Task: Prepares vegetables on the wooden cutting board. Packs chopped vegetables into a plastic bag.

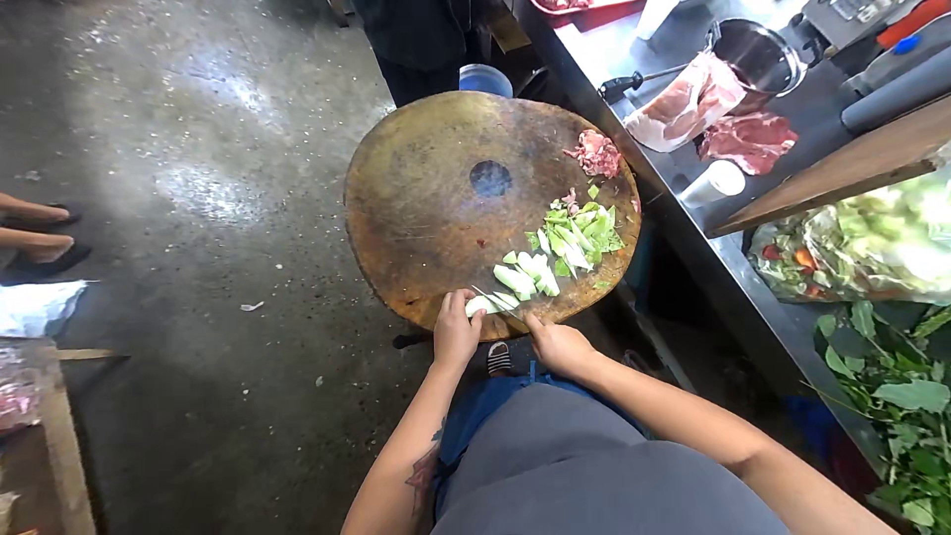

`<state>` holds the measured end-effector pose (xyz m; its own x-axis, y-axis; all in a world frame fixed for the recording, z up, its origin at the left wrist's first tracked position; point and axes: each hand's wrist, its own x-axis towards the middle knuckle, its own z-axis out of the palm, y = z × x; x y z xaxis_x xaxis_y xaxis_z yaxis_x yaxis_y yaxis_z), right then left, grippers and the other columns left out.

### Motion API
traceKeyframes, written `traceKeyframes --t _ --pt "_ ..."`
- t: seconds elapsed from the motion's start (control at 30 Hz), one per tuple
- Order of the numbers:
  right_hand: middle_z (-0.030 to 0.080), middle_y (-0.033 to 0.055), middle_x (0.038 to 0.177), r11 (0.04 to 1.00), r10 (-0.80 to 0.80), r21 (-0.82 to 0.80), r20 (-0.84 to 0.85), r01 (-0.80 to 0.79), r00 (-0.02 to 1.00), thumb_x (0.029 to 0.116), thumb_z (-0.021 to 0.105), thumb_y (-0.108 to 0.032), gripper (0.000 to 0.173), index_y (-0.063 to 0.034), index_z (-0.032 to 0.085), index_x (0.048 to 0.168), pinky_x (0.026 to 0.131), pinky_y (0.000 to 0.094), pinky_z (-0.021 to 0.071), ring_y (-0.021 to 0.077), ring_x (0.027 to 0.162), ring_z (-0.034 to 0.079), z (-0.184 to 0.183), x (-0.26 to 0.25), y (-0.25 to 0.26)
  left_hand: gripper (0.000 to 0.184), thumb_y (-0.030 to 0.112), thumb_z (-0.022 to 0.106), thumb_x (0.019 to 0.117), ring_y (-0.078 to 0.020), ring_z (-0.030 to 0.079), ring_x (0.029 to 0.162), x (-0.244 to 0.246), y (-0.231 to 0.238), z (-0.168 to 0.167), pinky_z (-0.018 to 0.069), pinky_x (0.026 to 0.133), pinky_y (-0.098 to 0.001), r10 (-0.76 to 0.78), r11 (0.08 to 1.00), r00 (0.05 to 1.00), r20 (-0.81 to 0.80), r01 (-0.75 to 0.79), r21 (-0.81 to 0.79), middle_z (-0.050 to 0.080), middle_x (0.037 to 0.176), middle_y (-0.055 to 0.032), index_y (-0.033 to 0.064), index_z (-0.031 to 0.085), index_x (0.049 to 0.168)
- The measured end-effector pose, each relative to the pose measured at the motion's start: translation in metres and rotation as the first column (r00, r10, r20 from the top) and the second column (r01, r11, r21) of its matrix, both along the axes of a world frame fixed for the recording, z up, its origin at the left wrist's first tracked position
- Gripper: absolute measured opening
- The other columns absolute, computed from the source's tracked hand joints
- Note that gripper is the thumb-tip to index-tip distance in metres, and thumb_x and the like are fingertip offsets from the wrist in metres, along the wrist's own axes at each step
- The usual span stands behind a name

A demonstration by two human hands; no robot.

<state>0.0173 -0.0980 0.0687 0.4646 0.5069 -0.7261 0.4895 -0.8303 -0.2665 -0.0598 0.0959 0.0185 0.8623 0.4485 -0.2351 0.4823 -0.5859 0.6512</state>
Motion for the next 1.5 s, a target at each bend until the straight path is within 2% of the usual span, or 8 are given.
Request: traceKeyframes --t 0.17,0.37,0.5,0.7,0.93,1.17,1.27,1.5 --pt "0.067 0.0216 0.117 1.0 0.02 -0.017 -0.02 -0.02 1.0 0.1054 0.044 -0.024 0.047 -0.015 0.037 0.151 0.085 0.061 0.0549 0.0418 0.106 0.068 -0.014 0.002 -0.035 0.04 0.026 0.073 0.0955 -0.0305 0.066 0.112 -0.004 0.003 -0.003 0.0541 0.097 -0.0492 0.004 1.0 1.0 -0.006 -0.004 0.031 0.065 0.123 -0.0158 0.0064 0.061 0.128" --pt "0.068 0.0205 0.109 0.999 0.017 0.04 0.004 -0.017 1.0 0.1079 0.04 -0.027 0.043 -0.0145 0.038 0.149 0.083 0.0592 0.0557 0.041 0.102 0.07 0.004 0.002 0.001 0.033 0.022 0.073 0.0955 -0.032 0.065 0.114 0.004 -0.005 -0.001 0.0535 0.098 -0.0493 0.007 0.999 1.0 0.023 -0.008 0.032 0.065 0.124 -0.0165 0.0041 0.064 0.122" --pt "0.069 0.0218 0.109 1.0 0.0 -0.005 -0.047 0.0 0.999 0.1061 0.042 -0.026 0.044 -0.014 0.037 0.148 0.084 0.0621 0.0549 0.0423 0.103 0.069 -0.01 0.0 -0.013 0.035 0.025 0.073 0.0956 -0.0329 0.066 0.114 0.003 -0.001 -0.005 0.0536 0.098 -0.0508 0.008 1.0 1.0 0.028 -0.009 0.026 0.065 0.124 -0.0175 0.0031 0.064 0.122" --pt "0.069 0.0218 0.105 0.997 -0.003 0.077 -0.105 0.011 0.995 0.1095 0.04 -0.031 0.041 -0.0114 0.04 0.145 0.086 0.0601 0.0542 0.0411 0.102 0.069 -0.016 0.006 -0.03 0.03 0.02 0.075 0.0938 -0.0282 0.067 0.101 -0.01 0.008 -0.025 0.0558 0.092 -0.0443 0.079 0.995 0.983 0.163 -0.069 -0.068 0.065 0.119 -0.0184 0.0025 0.068 0.117" --pt "0.068 0.0189 0.107 0.998 0.028 0.065 -0.012 -0.027 1.0 0.1094 0.036 -0.03 0.037 -0.0119 0.042 0.141 0.083 0.058 0.056 0.0394 0.101 0.07 0.005 -0.005 -0.009 0.022 0.017 0.074 0.0943 -0.0231 0.067 0.094 -0.01 0.005 -0.028 0.0572 0.087 -0.0397 0.085 0.995 0.977 0.198 -0.073 -0.066 0.067 0.114 -0.0143 0.0049 0.071 0.113" --pt "0.068 0.0227 0.111 0.998 0.013 0.06 -0.135 -0.004 0.991 0.1094 0.04 -0.029 0.044 -0.0122 0.036 0.15 0.089 0.0616 0.0537 0.042 0.106 0.069 -0.019 0.006 0.008 0.023 0.018 0.077 0.0923 -0.0217 0.067 0.088 -0.012 0.006 -0.031 0.0565 0.082 -0.0386 0.104 0.994 0.973 0.205 -0.093 -0.063 0.069 0.11 -0.0129 0.0053 0.072 0.111" --pt "0.068 0.0236 0.108 0.995 0.01 0.099 -0.192 0.01 0.981 0.1093 0.042 -0.029 0.042 -0.01 0.039 0.146 0.089 0.0611 0.0529 0.0421 0.104 0.068 -0.022 0.011 -0.006 0.023 0.017 0.077 0.0923 -0.0209 0.067 0.087 -0.014 0.008 -0.036 0.0569 0.082 -0.0372 0.109 0.993 0.965 0.237 -0.095 -0.069 0.069 0.107 -0.014 0.0036 0.072 0.111" --pt "0.068 0.0201 0.103 0.997 0.018 0.072 -0.043 -0.015 0.999 0.1105 0.035 -0.034 0.039 -0.0108 0.041 0.141 0.083 0.059 0.0557 0.0411 0.099 0.07 -0.001 -0.001 -0.01 0.017 0.012 0.073 0.0936 -0.0213 0.068 0.092 -0.016 0.006 -0.038 0.0576 0.085 -0.0383 0.123 0.99 0.957 0.263 -0.102 -0.092 0.069 0.107 -0.0135 0.003 0.073 0.108"
